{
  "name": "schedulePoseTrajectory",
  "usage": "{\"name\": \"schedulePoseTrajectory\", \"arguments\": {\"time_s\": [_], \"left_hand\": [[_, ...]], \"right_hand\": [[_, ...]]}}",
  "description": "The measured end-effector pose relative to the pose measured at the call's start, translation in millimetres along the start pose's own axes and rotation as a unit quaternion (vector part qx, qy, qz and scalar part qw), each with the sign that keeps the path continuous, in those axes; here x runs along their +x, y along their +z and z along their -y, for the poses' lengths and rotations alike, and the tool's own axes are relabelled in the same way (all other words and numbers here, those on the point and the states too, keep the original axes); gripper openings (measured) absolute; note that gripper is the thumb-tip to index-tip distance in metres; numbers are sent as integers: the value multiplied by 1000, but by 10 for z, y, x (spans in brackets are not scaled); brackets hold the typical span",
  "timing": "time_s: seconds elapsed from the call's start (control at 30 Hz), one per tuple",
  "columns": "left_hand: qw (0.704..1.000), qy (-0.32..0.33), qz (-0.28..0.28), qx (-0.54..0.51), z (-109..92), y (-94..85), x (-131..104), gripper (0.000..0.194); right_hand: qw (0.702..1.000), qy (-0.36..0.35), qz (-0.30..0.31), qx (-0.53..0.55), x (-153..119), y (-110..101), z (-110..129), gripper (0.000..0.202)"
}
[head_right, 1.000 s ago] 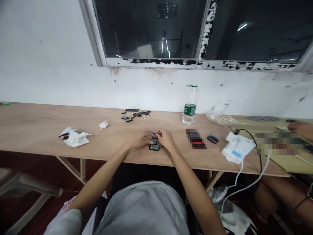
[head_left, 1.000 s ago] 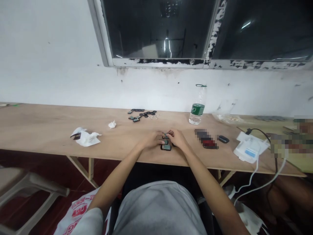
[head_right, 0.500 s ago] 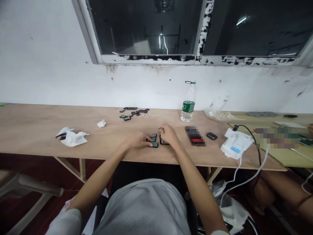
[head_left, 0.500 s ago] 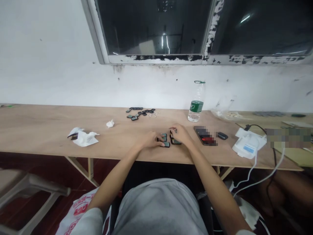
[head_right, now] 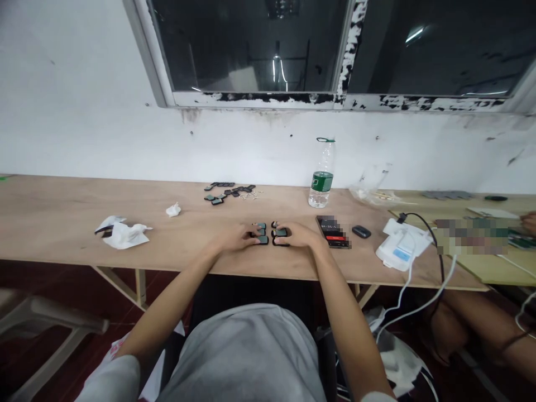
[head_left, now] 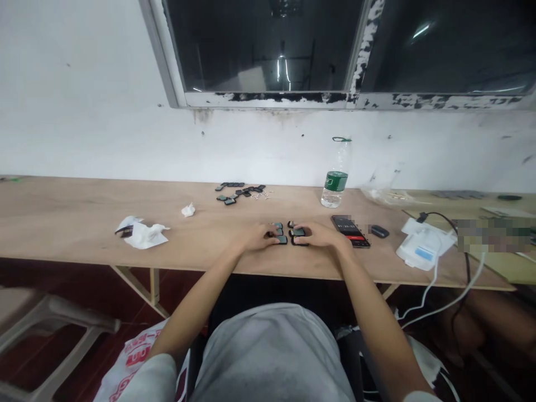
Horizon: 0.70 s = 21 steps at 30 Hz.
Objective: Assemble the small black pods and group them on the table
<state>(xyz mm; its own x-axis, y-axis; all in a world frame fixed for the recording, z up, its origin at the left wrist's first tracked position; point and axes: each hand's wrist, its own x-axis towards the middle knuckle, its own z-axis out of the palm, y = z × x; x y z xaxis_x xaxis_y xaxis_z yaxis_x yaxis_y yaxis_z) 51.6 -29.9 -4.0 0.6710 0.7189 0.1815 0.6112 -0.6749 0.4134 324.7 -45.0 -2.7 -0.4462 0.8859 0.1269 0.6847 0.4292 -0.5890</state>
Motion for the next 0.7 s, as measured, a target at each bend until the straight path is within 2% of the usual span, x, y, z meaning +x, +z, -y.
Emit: {"name": "schedulePoseTrajectory", "arguments": {"time_s": [0.13,0.33,0.53,0.7], "left_hand": [[1000,26,-2,-11,38,-2,-6,30],[999,32,3,-30,52,-20,-24,28],[999,16,-20,-30,78,-40,-18,34],[1000,-10,-25,13,121,-29,-12,39]], "right_hand": [[999,-33,-2,36,43,59,-11,43],[995,-76,20,54,27,67,114,40],[999,-29,-25,36,-45,-2,119,54],[999,-25,-32,34,-34,19,83,41]]}}
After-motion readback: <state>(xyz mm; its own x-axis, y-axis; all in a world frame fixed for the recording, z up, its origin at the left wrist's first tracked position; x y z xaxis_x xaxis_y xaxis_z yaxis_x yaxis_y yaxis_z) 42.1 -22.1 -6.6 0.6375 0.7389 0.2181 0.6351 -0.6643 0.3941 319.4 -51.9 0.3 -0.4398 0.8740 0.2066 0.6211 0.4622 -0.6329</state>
